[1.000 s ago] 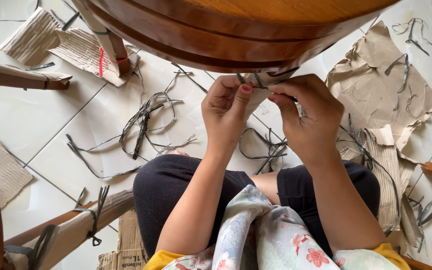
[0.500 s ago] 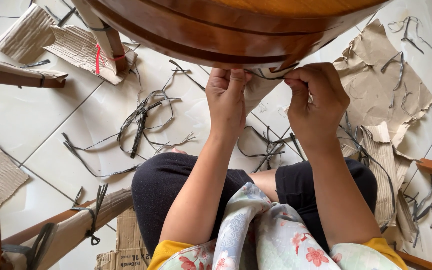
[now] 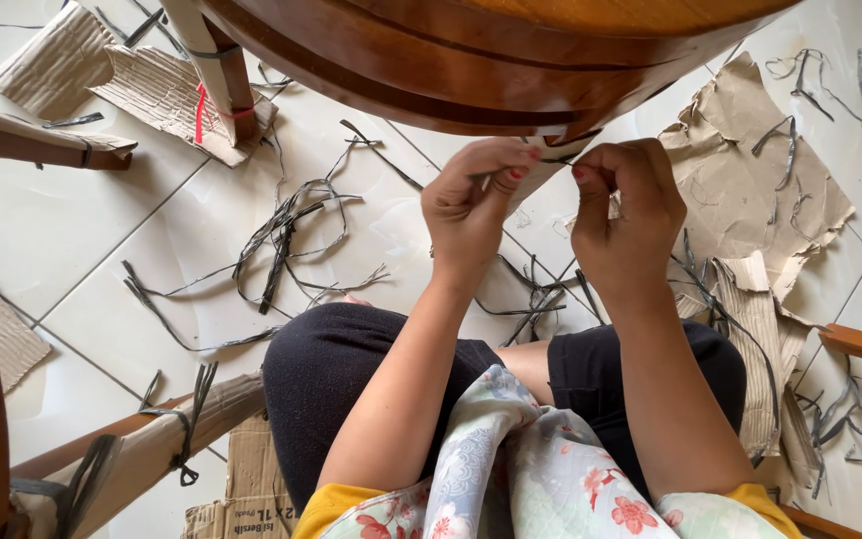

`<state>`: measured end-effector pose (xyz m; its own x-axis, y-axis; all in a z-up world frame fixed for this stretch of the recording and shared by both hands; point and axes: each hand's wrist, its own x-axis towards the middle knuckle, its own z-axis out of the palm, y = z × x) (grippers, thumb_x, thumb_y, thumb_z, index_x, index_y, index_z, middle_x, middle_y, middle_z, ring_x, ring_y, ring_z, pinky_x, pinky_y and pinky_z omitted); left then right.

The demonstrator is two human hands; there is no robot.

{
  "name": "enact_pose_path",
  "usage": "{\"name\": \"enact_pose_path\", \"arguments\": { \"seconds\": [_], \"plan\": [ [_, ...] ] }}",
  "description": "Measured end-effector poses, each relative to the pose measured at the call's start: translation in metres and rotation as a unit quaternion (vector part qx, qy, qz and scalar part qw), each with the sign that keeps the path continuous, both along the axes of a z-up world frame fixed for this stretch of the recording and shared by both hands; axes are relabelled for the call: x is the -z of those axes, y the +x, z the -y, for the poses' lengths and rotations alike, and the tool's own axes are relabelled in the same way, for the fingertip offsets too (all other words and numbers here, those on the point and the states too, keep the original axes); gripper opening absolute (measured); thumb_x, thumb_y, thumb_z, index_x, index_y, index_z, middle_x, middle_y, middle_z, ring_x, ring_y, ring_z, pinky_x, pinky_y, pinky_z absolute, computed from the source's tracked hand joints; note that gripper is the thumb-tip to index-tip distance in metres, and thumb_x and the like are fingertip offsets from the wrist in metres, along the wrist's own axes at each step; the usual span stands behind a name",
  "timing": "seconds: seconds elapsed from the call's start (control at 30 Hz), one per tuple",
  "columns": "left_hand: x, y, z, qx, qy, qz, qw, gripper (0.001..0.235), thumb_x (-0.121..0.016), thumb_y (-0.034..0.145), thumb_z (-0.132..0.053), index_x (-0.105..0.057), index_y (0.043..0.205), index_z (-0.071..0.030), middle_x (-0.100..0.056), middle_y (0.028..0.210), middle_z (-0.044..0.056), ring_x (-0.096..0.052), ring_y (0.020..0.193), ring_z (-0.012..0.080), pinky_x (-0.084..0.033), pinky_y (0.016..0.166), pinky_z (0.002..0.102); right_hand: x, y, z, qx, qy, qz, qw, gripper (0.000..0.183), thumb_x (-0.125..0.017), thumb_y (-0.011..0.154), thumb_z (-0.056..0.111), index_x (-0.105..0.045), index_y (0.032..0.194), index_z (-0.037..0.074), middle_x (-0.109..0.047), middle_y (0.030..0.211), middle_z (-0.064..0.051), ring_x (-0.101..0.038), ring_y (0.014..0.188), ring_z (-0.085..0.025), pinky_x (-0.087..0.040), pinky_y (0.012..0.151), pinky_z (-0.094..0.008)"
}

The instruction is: Wrapping stool legs with protective cardboard and securing them with plastic ties

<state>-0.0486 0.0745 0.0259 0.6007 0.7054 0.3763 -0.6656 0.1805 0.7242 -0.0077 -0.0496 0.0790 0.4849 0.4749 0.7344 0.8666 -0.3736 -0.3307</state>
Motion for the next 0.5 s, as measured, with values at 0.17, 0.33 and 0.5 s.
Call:
{"name": "enact_pose_path", "arguments": {
  "seconds": [0.17,0.33,0.5],
  "plan": [
    [-0.007,-0.003,-0.019,-0.028,0.156,-0.014,0.987,0.012,-0.081,0.087,-0.011,-0.079,0.097,-0.017,-0.076,0.087,-0.004,-0.072,0.087,0.0131,-0.052,0.098,0.03,-0.012,-0.009,0.014,-0.028,-0.012,-0.037,0.999,0.011,-0.066,0.106,-0.009,-0.066,0.096,-0.004,-0.054,0.084,-0.011,-0.057,0.07,-0.025,-0.051,0.066,-0.034],
    [-0.022,-0.01,-0.039,-0.075,0.292,-0.032,0.953,0.014,-0.083,0.087,-0.023,-0.079,0.1,-0.023,-0.077,0.087,-0.008,-0.07,0.085,0.0153,-0.048,0.099,0.031,-0.026,-0.029,0.008,-0.043,-0.019,-0.05,0.998,0.011,-0.068,0.105,-0.003,-0.066,0.094,-0.005,-0.058,0.083,-0.013,-0.057,0.068,-0.025,-0.051,0.065,-0.035],
    [-0.026,-0.013,-0.048,-0.099,0.39,-0.011,0.915,0.008,-0.076,0.093,-0.021,-0.08,0.1,-0.023,-0.076,0.088,-0.006,-0.067,0.088,0.0176,-0.045,0.098,0.033,-0.031,-0.033,-0.013,-0.062,0.013,0.003,0.998,0.013,-0.071,0.103,-0.002,-0.067,0.091,-0.006,-0.061,0.083,-0.014,-0.059,0.064,-0.025,-0.054,0.06,-0.035]
  ]
}}
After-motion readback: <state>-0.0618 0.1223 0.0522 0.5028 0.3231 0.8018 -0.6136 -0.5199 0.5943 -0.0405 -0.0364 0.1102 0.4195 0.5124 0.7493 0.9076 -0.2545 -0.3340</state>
